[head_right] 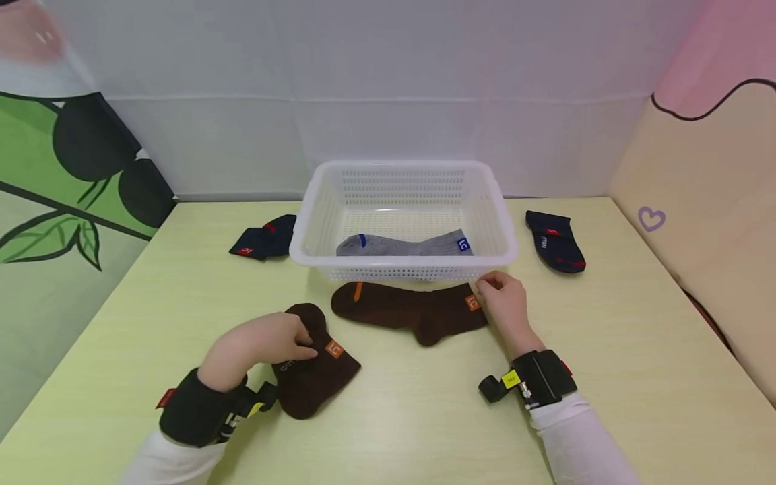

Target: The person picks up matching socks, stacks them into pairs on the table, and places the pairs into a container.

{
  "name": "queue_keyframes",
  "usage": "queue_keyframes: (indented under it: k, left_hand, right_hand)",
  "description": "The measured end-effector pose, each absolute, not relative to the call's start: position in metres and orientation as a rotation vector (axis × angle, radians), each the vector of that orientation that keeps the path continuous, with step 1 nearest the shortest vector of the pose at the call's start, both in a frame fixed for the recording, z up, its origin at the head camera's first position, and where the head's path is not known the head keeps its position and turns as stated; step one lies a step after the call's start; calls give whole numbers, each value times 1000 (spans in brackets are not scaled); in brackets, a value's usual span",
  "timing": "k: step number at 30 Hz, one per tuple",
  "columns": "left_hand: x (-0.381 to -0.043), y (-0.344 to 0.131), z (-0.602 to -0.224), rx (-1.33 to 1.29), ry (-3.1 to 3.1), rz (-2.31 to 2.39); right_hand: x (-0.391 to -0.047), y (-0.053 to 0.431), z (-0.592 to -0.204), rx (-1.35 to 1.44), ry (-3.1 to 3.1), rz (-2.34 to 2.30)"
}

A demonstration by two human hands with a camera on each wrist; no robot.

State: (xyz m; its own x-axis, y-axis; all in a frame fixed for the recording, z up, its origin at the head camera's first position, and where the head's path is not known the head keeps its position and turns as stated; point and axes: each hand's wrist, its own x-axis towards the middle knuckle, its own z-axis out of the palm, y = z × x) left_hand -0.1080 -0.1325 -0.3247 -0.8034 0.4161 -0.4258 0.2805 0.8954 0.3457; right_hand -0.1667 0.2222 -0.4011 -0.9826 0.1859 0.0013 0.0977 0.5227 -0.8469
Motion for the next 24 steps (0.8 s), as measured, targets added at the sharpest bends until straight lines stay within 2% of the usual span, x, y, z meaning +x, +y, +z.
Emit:
queue_keyframes:
  k: [6, 10, 12, 18, 21, 24]
  left_hand:
    - [-97, -113, -324, 497, 2557, 359]
    - [-91, -105, -326, 484, 2550, 354]
    - [-88, -102, -326, 488, 2551, 345]
    - [-81, -92, -326, 576, 2560, 300]
    - [-78, -86, -329, 650, 2557, 315]
    - [-76, -81, -334, 742, 2549, 366]
  right_hand:
    - [-162, 216, -390, -192, -2641, 1516]
    - [-151, 196, -380, 1, -2634, 1561]
    - [-142, 183, -375, 205, -2682, 1597]
    - [-117, 154, -368, 1116, -3007, 1490]
    - [-109, 145, -370, 1366, -3060, 1376]
    - [-105, 141, -372, 1497, -3040, 1298]
